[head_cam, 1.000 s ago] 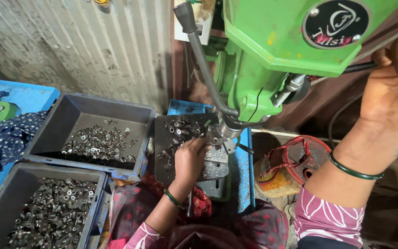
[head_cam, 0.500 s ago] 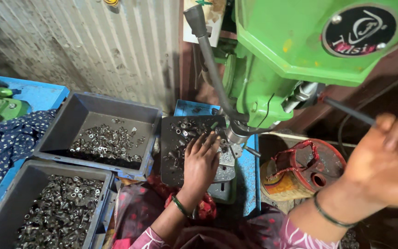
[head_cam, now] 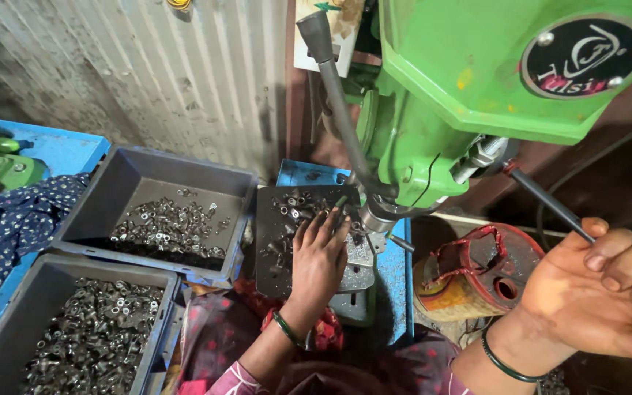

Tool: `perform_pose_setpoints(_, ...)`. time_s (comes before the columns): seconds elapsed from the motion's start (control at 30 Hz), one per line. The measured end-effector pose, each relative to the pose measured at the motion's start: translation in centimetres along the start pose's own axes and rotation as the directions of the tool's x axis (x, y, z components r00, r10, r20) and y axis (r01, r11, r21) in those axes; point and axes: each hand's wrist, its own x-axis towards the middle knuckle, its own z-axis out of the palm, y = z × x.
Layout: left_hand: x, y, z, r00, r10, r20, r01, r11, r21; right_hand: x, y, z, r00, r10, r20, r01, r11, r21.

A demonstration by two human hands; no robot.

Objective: The person operates a green drill press to drill holes in small metal parts. They pick each part from a bin, position it under the drill bit, lower the lever to drill, then remove the part and place it back into the bin. The process is repeated continuously throughout the clip.

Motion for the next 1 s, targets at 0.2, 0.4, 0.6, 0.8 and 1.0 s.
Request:
perform_pose_setpoints(0.2,-0.2,-0.1,-0.6,0.999,-0.031,0.04,0.029,0.999,0.044,1.1,-0.3,0.3,1.0,0.006,-0.021,-0.007,0.997,-0.078)
perform_pose_setpoints(0.4,1.5,-1.3,-0.9,0.995,-0.102,0.0,0.101,0.986,-0.133,7.7,-0.4,0.5,0.978,0.193,0.074,-0.175,0.964,-0.203)
perform_pose_setpoints(0.6,0.9,-5.4,-3.0,0.958,-0.162,-0.234,0.186,0.979,0.083,14.9,1.7,-0.4,0.889,0.44,0.131,-0.404,0.885,-0.233)
perform_pose_setpoints(0.8,-2.7,-7.5,-4.6,0.899,-0.285,-0.332,0.307,0.952,0.014,14.0,2.4,-0.5,0.875,0.47,0.118,-0.435,0.868,-0.238)
perform_pose_setpoints(1.0,-2.7,-5.8,-1.0,0.99,-0.118,0.083,0.112,0.991,0.073,13.9,2.3,-0.3,0.883,0.457,0.11,-0.424,0.875,-0.234)
